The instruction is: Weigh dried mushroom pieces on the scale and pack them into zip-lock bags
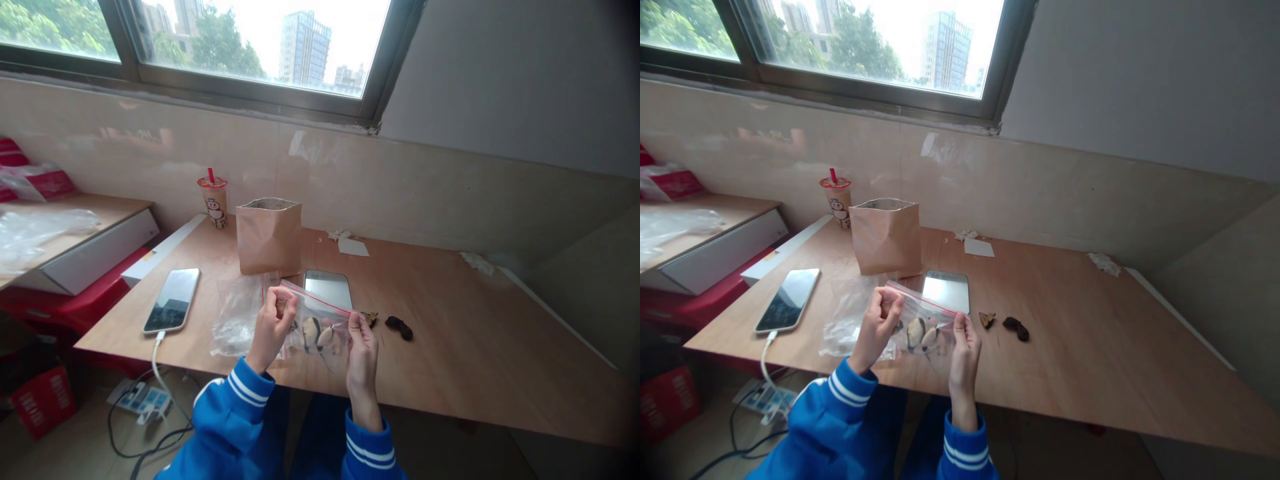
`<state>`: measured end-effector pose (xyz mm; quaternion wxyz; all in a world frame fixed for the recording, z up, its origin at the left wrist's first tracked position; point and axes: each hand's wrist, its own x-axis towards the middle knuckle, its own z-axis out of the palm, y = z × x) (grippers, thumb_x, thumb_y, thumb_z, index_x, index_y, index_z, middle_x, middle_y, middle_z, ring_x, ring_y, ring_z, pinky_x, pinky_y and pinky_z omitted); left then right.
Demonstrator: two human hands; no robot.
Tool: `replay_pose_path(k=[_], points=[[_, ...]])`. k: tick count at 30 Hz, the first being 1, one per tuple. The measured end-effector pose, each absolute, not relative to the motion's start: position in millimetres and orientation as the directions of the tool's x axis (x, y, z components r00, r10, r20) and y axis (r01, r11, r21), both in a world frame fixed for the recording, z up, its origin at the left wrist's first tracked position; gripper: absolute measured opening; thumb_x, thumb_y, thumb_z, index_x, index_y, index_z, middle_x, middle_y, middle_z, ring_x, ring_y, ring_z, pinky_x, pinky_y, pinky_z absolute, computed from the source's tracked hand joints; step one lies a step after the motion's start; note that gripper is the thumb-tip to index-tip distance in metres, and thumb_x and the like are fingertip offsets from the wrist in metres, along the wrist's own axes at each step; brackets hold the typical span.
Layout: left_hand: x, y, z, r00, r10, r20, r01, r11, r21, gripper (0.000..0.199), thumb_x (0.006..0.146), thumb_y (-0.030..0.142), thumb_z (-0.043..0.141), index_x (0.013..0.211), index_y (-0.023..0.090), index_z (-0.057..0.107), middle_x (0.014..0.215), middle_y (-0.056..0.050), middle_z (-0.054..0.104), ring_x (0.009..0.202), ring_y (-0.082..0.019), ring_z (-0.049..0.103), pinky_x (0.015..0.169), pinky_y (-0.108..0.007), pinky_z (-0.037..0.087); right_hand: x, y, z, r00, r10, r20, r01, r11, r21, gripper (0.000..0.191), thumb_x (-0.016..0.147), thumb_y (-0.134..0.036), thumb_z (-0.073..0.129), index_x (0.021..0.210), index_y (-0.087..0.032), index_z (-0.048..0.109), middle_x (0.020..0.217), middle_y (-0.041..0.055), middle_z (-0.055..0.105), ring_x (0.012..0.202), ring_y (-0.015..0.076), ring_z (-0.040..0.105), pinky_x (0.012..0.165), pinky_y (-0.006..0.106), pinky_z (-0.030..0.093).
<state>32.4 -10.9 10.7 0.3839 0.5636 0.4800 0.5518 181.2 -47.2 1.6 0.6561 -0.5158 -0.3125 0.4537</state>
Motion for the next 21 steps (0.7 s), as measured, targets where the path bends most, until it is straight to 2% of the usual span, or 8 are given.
replay_pose_path(k=[3,6,11,16,21], points=[[40,-14,7,-0.036,0.970,0.241,0.068,-0.239,0.969,0.030,0.090,0.051,0.050,0.089,0.021,0.047,0.056,0.008,0.040,0.045,-0.009,0.040,0.050,-0.022,0.033,185,-44,-3,0.485,0.875,-0.016,-0.210,0.098,-0.973,0.045,0.082,-0.062,0.056,0.082,-0.018,0.063,0.072,0.0069,0.073,0.066,0.0227,0.070,0.061,0.033,0.055],[49,-17,3,-0.045,0.975,0.216,0.019,-0.215,0.976,0.034,0.094,0.053,0.038,0.089,0.022,0.048,0.057,0.006,0.044,0.045,-0.010,0.042,0.051,-0.023,0.035,194,-40,-6,0.531,0.847,0.030,-0.148,0.128,-0.981,0.046,0.082,-0.063,0.056,0.079,-0.017,0.061,0.065,0.0038,0.070,0.061,0.0197,0.068,0.059,0.030,0.053],[54,-20,5,-0.116,0.944,0.308,0.039,-0.306,0.951,0.035,0.095,0.047,0.040,0.078,0.021,0.054,0.070,0.000,0.053,0.065,-0.013,0.051,0.064,-0.024,0.040,204,-43,1,0.521,0.852,0.049,-0.149,0.148,-0.978,0.048,0.078,-0.064,0.061,0.070,-0.017,0.059,0.055,0.0016,0.064,0.052,0.0182,0.065,0.054,0.028,0.050],[52,-20,9,-0.139,0.944,0.299,0.004,-0.302,0.953,0.033,0.095,0.046,0.042,0.080,0.020,0.057,0.068,0.002,0.051,0.063,-0.012,0.048,0.061,-0.022,0.038,203,-46,2,0.565,0.823,0.062,-0.163,0.185,-0.969,0.050,0.080,-0.065,0.057,0.063,-0.019,0.056,0.052,0.0000,0.062,0.049,0.0171,0.062,0.056,0.028,0.049],[45,-20,10,-0.033,0.974,0.223,-0.058,-0.225,0.973,0.037,0.089,0.051,0.050,0.078,0.018,0.062,0.062,0.003,0.050,0.052,-0.009,0.041,0.050,-0.022,0.032,208,-45,-7,0.630,0.761,0.153,0.019,0.182,-0.983,0.054,0.086,-0.065,0.049,0.063,-0.017,0.059,0.057,0.0018,0.062,0.056,0.0156,0.058,0.061,0.027,0.045]])
